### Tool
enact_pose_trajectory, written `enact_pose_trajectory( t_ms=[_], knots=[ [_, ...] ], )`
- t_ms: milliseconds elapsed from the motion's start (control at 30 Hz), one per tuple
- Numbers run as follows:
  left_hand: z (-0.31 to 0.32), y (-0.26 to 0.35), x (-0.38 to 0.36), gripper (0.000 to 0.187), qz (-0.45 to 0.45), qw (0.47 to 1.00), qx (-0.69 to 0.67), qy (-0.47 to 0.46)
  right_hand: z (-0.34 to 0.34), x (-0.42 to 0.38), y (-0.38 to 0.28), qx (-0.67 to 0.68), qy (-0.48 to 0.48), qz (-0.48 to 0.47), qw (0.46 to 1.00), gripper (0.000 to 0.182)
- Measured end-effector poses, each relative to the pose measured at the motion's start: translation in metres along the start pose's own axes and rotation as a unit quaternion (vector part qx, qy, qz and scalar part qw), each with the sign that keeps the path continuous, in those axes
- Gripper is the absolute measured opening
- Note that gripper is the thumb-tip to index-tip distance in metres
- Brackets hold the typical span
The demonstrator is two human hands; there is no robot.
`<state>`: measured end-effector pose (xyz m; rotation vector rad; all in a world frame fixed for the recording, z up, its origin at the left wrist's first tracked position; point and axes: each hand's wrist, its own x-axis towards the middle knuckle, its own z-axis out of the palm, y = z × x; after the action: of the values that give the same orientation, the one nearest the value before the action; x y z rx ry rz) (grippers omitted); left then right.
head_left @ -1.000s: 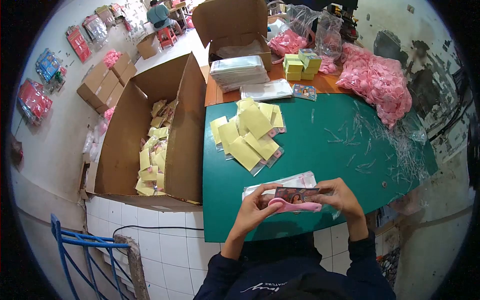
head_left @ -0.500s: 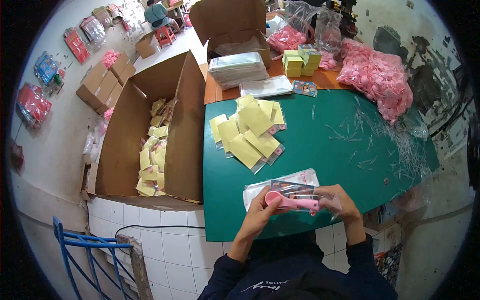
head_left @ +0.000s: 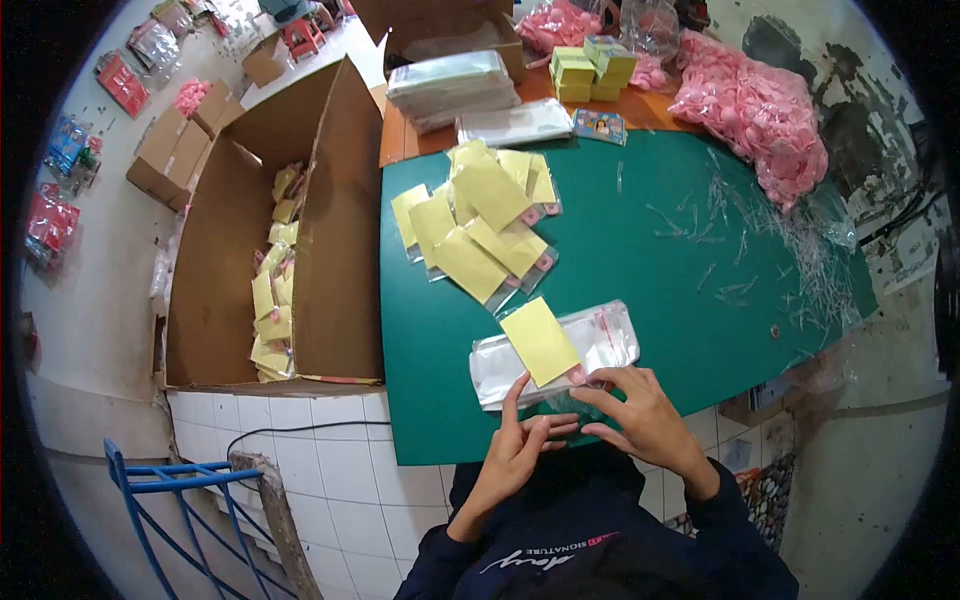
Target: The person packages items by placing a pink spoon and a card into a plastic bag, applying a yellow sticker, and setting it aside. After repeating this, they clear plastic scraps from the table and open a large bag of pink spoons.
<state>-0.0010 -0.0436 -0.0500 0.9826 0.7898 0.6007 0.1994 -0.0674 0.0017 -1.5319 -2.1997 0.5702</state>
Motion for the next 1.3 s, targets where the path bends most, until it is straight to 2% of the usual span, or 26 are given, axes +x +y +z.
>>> enact_pose_trajectory(
  t_ms=[167, 467, 567, 667, 767, 967, 1067, 1267, 1300],
  knots=[
    [0.007, -0.005, -0.005, 0.059, -0.003, 0.997, 0.067, 0.023, 0.008, 0.003, 0.003, 0.002, -0.043, -0.044, 0.998, 0.032],
    [0.008, -0.007, -0.019, 0.057, -0.052, 0.996, 0.073, 0.024, 0.006, 0.006, -0.002, -0.002, -0.091, -0.086, 0.992, 0.023],
    [0.009, -0.008, -0.023, 0.056, -0.054, 0.997, 0.059, 0.024, 0.01, 0.003, -0.002, -0.013, -0.093, -0.086, 0.992, 0.023],
    [0.01, -0.008, -0.024, 0.056, -0.055, 0.996, -0.044, 0.049, 0.01, 0.002, -0.003, -0.003, -0.096, -0.086, 0.992, 0.021],
    [0.007, -0.013, -0.026, 0.057, -0.035, 0.999, -0.005, 0.032, 0.014, 0.001, -0.003, 0.008, -0.092, -0.086, 0.992, 0.019],
    [0.007, -0.014, -0.024, 0.059, 0.001, 0.992, 0.095, 0.084, 0.028, 0.002, -0.006, 0.005, -0.062, -0.076, 0.995, 0.019],
    [0.007, -0.022, -0.015, 0.06, -0.024, 0.993, -0.007, 0.117, 0.031, 0.003, -0.008, -0.007, -0.05, -0.075, 0.996, 0.018],
    [0.02, -0.025, -0.012, 0.057, 0.024, 0.981, -0.007, 0.193, 0.025, 0.001, -0.004, 0.054, -0.081, -0.111, 0.989, 0.018],
    [0.02, -0.023, -0.012, 0.055, 0.015, 0.98, -0.012, 0.197, 0.02, 0.0, 0.0, 0.107, -0.11, -0.122, 0.981, 0.018]
  ],
)
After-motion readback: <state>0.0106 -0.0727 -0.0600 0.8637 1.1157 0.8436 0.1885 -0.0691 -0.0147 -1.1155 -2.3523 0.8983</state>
